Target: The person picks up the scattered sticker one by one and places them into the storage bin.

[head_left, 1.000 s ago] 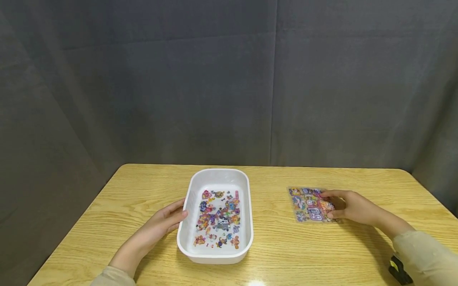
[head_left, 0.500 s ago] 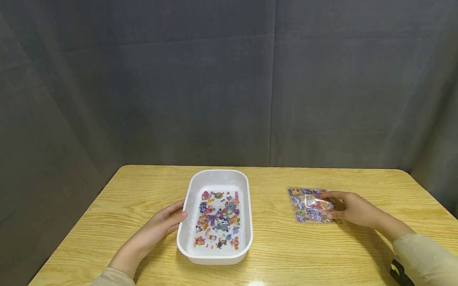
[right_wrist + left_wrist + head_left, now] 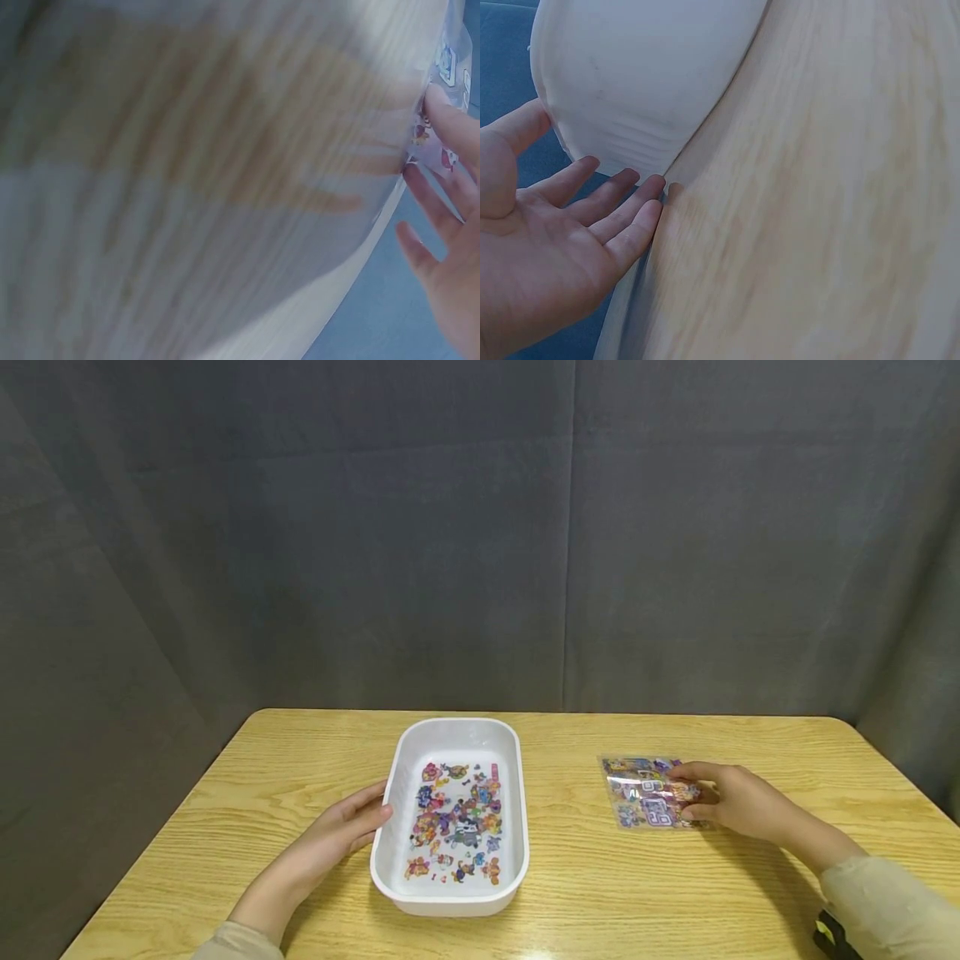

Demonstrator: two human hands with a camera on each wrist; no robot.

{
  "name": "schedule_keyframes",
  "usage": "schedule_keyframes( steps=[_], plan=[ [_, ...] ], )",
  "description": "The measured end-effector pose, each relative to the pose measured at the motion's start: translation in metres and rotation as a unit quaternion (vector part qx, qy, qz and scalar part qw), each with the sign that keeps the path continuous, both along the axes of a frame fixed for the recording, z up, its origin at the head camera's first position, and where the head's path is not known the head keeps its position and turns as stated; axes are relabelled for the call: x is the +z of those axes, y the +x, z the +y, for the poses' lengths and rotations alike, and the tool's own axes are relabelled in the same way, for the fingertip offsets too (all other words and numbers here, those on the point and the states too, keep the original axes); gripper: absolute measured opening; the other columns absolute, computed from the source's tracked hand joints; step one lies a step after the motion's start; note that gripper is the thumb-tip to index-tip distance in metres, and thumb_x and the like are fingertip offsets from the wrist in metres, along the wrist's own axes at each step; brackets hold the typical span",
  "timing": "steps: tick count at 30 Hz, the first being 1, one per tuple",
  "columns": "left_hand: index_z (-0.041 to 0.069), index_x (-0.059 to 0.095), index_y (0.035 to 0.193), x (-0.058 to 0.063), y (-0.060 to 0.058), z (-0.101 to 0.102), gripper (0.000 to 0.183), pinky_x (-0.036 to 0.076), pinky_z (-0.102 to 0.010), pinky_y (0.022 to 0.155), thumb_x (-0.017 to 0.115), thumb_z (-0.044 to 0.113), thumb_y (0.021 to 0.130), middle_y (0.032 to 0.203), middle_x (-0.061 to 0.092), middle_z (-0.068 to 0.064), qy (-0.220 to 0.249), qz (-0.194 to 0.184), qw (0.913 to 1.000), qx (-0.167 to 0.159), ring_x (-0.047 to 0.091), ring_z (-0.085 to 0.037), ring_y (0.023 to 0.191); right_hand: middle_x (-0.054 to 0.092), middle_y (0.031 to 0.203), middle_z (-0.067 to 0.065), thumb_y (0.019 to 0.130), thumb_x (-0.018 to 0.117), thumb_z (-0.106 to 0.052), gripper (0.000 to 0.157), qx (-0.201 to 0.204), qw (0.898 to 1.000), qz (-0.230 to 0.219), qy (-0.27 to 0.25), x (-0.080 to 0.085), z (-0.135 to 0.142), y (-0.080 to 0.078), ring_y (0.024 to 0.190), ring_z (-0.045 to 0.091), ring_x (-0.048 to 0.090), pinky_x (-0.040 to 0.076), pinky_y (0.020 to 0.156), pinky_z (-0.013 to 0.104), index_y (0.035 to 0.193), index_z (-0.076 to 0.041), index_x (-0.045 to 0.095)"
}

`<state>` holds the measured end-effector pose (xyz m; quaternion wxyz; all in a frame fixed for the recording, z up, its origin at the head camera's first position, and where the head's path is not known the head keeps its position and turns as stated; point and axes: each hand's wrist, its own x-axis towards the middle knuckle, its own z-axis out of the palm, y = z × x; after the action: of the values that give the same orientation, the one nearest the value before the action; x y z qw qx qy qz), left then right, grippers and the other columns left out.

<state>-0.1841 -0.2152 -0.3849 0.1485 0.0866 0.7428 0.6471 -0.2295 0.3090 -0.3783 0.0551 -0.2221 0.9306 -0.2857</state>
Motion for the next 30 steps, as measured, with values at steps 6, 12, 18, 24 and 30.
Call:
schedule_keyframes(
  steps=[6,12,18,24,30],
  plan=[
    [-0.003,0.03,0.153,0.0,-0.001,0.0,0.066,0.035,-0.044,0.114,0.057,0.028,0.101,0.151,0.039,-0.024,0.0,-0.002,1.0,0.003,0.04,-0.034,0.138,0.062,0.129,0.021,0.087,0.076,-0.011,0.052,-0.005,1.0,0.015,0.007,0.0,-0.004,0.001,0.093,0.018,0.068,0.047,0.056,0.025,0.133,0.001,0.057],
    [-0.001,0.031,0.153,0.001,0.0,0.0,0.065,0.035,-0.044,0.114,0.057,0.029,0.101,0.152,0.039,-0.023,-0.002,-0.01,0.9999,0.008,0.039,-0.033,0.138,0.063,0.126,0.021,0.086,0.077,-0.01,0.049,-0.011,0.999,0.032,0.012,-0.001,-0.005,0.002,0.099,0.027,0.067,0.046,0.056,0.025,0.13,0.0,0.06],
    [0.0,0.03,0.153,0.001,0.0,-0.001,0.065,0.035,-0.045,0.114,0.056,0.029,0.101,0.152,0.039,-0.022,-0.002,-0.01,0.9999,0.007,0.039,-0.034,0.139,0.063,0.126,0.022,0.087,0.076,-0.009,0.047,-0.02,0.999,0.027,0.006,0.001,-0.007,0.003,0.091,0.018,0.066,0.044,0.051,0.025,0.13,-0.001,0.06],
    [-0.002,0.028,0.153,0.002,0.001,-0.001,0.066,0.034,-0.046,0.114,0.055,0.029,0.102,0.152,0.037,-0.024,-0.004,-0.005,1.0,-0.002,0.037,-0.035,0.139,0.063,0.126,0.021,0.087,0.075,-0.008,0.046,-0.021,0.999,0.04,0.013,0.004,-0.009,0.005,0.106,0.034,0.063,0.043,0.054,0.025,0.13,-0.002,0.061],
    [-0.002,0.03,0.153,0.003,0.001,0.001,0.065,0.035,-0.045,0.114,0.056,0.029,0.101,0.152,0.038,-0.023,-0.004,-0.009,0.9999,0.006,0.038,-0.034,0.139,0.063,0.126,0.019,0.087,0.076,-0.012,0.046,-0.027,0.998,0.049,0.017,0.007,-0.011,0.009,0.113,0.04,0.06,0.044,0.055,0.025,0.13,-0.005,0.062]
  ],
)
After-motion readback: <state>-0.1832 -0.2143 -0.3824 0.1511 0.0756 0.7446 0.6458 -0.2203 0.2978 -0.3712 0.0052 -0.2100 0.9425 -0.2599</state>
